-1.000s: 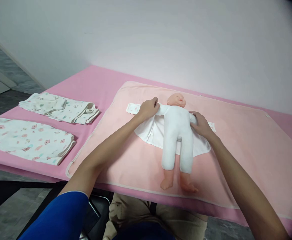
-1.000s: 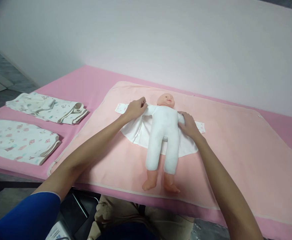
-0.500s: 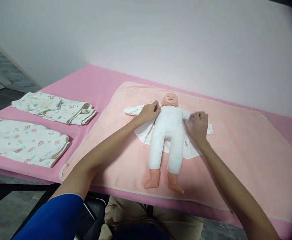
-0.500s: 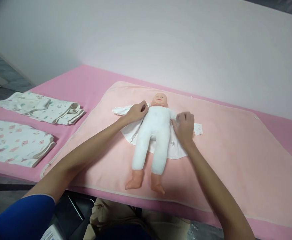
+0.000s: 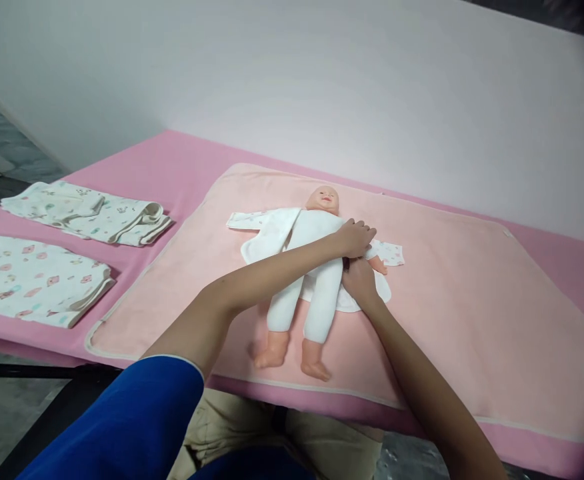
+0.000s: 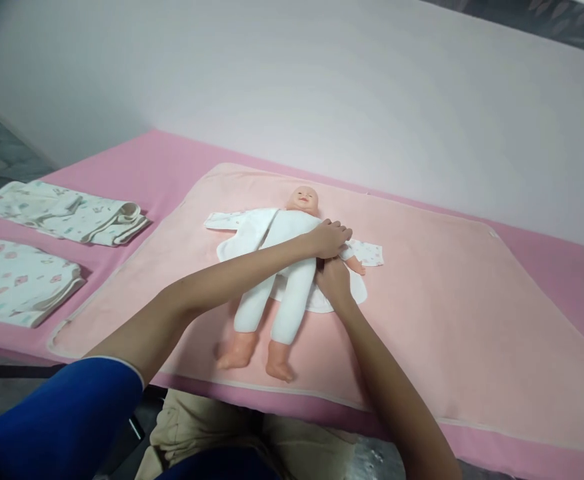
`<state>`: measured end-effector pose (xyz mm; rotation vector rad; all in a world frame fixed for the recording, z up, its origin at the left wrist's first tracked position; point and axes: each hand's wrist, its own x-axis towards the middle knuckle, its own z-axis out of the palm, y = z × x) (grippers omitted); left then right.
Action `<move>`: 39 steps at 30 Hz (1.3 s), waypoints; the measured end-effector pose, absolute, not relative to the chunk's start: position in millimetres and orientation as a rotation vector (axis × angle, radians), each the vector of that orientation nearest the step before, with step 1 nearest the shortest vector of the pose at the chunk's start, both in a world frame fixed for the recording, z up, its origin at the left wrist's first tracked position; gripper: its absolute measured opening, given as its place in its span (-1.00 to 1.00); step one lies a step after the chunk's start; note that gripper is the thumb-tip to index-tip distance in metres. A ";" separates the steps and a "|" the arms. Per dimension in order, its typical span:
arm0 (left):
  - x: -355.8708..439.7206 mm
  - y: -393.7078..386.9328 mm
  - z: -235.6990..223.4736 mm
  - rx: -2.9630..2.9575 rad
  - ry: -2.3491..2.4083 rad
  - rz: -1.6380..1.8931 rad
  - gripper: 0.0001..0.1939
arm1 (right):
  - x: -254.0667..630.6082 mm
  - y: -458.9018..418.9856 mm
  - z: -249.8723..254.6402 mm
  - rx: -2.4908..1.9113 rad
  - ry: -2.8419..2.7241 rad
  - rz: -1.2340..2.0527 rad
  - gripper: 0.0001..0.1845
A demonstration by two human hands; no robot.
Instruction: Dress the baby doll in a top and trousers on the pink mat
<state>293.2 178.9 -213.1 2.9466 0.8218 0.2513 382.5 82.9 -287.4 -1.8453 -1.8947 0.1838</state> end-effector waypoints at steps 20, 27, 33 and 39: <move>256.1 187.8 -215.5 2.611 0.965 0.935 -0.57 | 429.2 98.1 -287.4 -2.121 -1.508 0.081 -0.84; 258.2 182.7 -212.0 2.863 0.846 0.524 -0.49 | 449.8 99.3 -282.9 -2.001 -1.215 0.181 -0.81; 270.7 189.2 -228.4 2.943 0.821 0.435 -0.54 | 440.0 90.9 -277.3 -1.844 -1.232 0.140 -0.83; 284.8 198.9 -233.5 2.388 0.856 0.937 -0.74 | 411.1 92.3 -262.1 -1.798 -1.477 0.087 -0.83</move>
